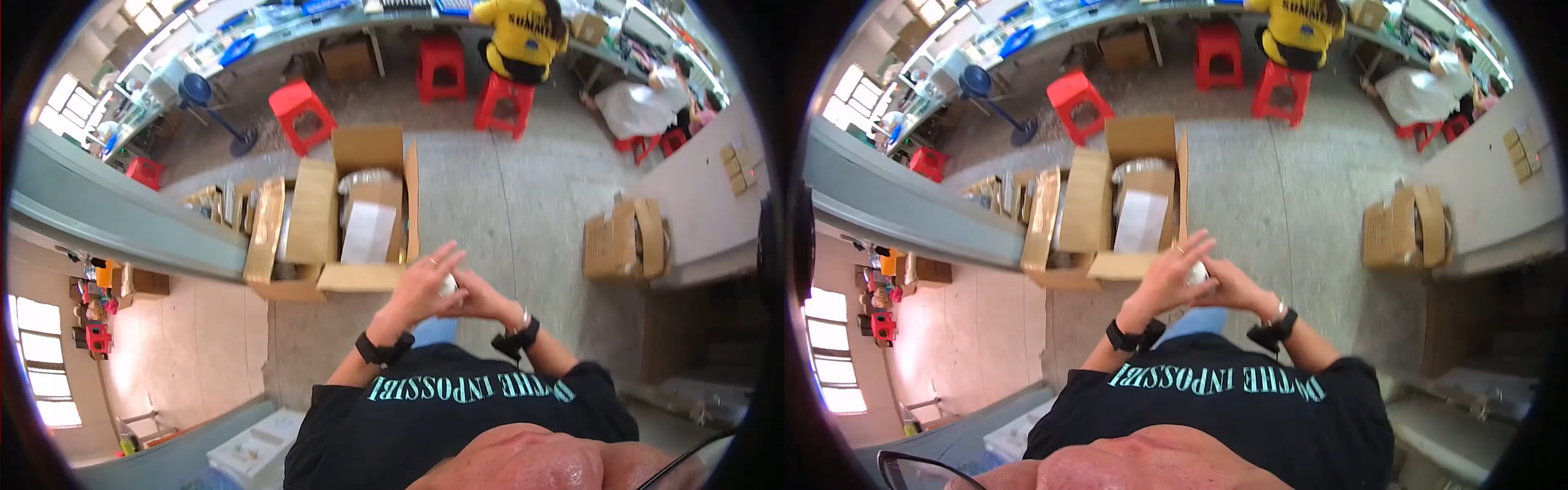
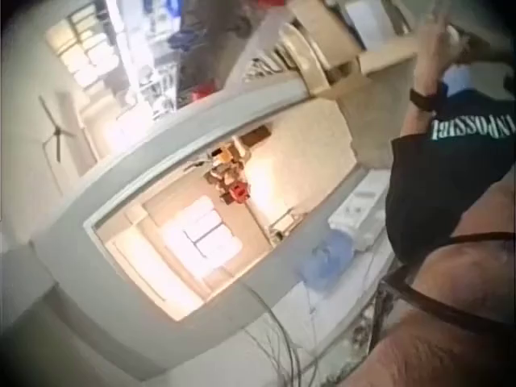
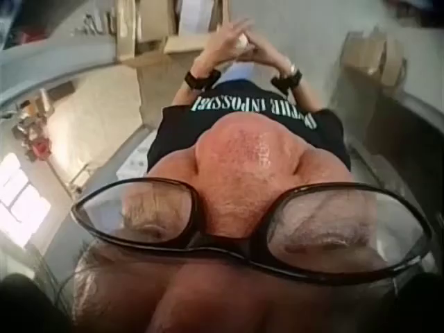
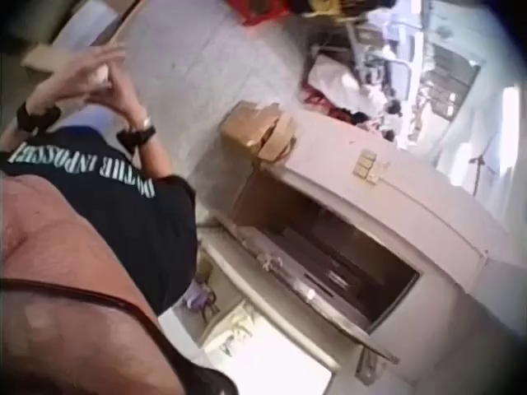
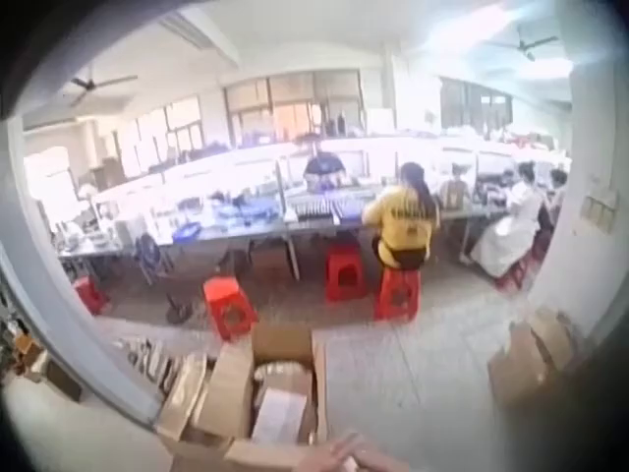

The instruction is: Assembling small plastic components and using a manual pressing machine to join them.

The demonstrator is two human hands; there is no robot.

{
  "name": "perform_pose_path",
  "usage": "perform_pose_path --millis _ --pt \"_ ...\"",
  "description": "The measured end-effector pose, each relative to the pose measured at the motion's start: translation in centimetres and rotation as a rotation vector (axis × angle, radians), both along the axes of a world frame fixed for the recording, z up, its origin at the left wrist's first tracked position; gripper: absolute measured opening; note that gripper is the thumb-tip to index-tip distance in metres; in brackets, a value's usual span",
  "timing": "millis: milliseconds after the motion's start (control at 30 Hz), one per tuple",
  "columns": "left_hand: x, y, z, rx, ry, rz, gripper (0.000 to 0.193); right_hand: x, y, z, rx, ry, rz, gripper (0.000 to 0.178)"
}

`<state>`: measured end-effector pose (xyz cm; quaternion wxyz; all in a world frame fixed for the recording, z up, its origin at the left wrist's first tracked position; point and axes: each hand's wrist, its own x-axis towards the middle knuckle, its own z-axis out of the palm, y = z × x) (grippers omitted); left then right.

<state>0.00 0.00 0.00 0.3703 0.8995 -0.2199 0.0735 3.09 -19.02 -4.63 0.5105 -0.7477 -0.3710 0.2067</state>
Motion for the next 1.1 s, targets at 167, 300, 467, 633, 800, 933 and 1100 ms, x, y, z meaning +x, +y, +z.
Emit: perform_pose_path --millis 167,300,467,633,800,933,1100 --pt "11.3 -7.6 1.0 0.048 -0.060 -0.105 0.070 12.2 -8.5 -1.1 -0.087 -0.125 -0.005 0.073" --pt "26.9 -8.9 3.0 -0.007 -0.095 -0.140 0.070 24.3 -9.1 2.3 0.099 -0.062 -0.158 0.069" --pt "37.5 -10.1 7.9 -0.099 -0.085 -0.129 0.073 36.2 -10.4 9.8 0.055 0.145 -0.100 0.084" --pt "52.3 -8.1 9.3 -0.130 -0.090 -0.150 0.073 51.5 -8.9 10.6 0.084 -0.010 -0.098 0.094" --pt "66.0 -4.9 10.3 -0.150 -0.185 -0.087 0.072 67.6 -5.9 11.5 0.040 -0.074 -0.017 0.096" --pt "75.4 0.4 12.9 -0.134 -0.158 0.085 0.072 80.7 0.1 14.1 -0.008 -0.250 0.157 0.096" --pt "82.8 8.1 13.7 -0.157 -0.179 0.331 0.071 92.2 10.1 16.1 0.005 -0.240 0.391 0.094"
